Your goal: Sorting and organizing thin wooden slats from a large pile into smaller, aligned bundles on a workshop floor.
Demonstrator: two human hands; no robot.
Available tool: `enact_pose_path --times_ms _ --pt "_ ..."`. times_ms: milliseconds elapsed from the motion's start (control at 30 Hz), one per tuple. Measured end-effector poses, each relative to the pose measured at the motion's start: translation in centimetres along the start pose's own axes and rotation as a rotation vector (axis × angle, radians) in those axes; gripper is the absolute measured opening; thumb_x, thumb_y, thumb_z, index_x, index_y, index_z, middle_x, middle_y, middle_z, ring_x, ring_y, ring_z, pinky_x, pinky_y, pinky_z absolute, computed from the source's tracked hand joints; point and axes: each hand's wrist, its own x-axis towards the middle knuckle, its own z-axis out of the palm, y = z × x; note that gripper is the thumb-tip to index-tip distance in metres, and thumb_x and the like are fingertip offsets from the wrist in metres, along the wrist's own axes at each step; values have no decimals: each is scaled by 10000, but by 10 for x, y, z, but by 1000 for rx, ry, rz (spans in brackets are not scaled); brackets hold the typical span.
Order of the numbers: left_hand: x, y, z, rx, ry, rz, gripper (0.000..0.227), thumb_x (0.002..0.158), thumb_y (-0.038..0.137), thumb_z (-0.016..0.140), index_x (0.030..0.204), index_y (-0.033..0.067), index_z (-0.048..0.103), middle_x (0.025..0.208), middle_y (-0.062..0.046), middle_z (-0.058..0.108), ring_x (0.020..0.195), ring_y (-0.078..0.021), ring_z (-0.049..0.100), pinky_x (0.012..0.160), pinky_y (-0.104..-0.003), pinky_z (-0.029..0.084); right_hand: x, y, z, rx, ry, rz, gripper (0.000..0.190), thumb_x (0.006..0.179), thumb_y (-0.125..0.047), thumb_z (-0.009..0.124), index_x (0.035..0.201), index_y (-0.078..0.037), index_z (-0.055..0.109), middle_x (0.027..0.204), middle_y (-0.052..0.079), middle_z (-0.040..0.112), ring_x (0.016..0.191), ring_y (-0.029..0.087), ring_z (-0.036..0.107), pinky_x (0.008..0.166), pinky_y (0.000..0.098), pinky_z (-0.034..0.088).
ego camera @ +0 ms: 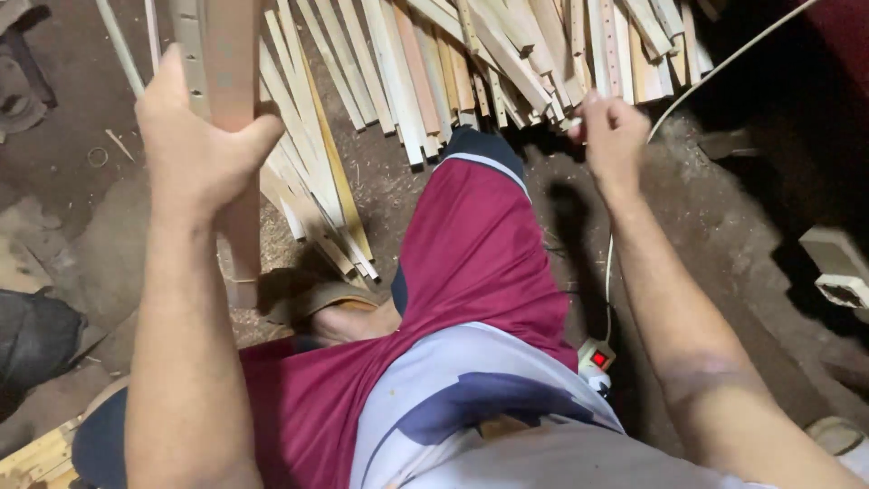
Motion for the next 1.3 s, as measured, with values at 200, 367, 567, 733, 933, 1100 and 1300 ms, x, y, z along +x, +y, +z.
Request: enact_pose_path --times_ms 200,367,567,733,933,1100,1300 --pt "-10 -2 13 -46 -24 -159 381 774 59 767 1097 -53 598 920 -166 652 874 -316 681 1149 -617 415 -76 281 36 -475 -208 212 247 801 -135 823 999 -19 733 882 90 745 740 216 675 711 340 549" --pt "-13 17 8 -197 36 -295 378 699 63 782 1054 36 655 859 -91 646 768 -179 604 675 -326 528 -79 293 48 -521 -297 444 130 888 -93 624 857 -105 749 836 109 725 851 307 658 779 437 511" --pt "-22 28 -1 -385 -5 -496 514 615 103 796 1114 157 684 932 -45 732 848 -145 659 828 -340 550 -36 111 35 -520 -49 14 60 931 -142 761 983 -123 784 937 157 735 963 384 704 847 470 554" --pt "-12 60 19 -428 -263 -428 891 626 56 764 1471 68 482 1336 -237 657 1199 -383 648 1048 -533 472 -23 -105 77 -70 -106 -248 91 963 -68 767 1032 -120 798 961 105 750 922 212 706 852 359 551" --pt "-12 77 11 -443 -320 -468 632 609 76 773 1233 76 671 1036 -127 747 946 -267 707 822 -406 565 -51 -200 125 380 -583 -335 155 893 45 755 955 -89 804 819 34 684 769 153 645 828 318 580" --pt "-27 70 0 -504 -336 -501 393 616 40 721 1008 56 710 843 -82 705 796 -216 633 694 -315 520 -46 -191 134 912 -848 422 275 988 -355 585 1059 -148 751 1008 28 737 854 152 673 843 282 516" --pt "-42 38 16 -100 -482 -501 518 649 243 843 1113 73 688 916 -207 749 929 -415 731 797 -467 544 44 -195 79 819 -863 133 307 1085 -293 551 834 -118 575 688 5 502 613 101 471 709 306 460"
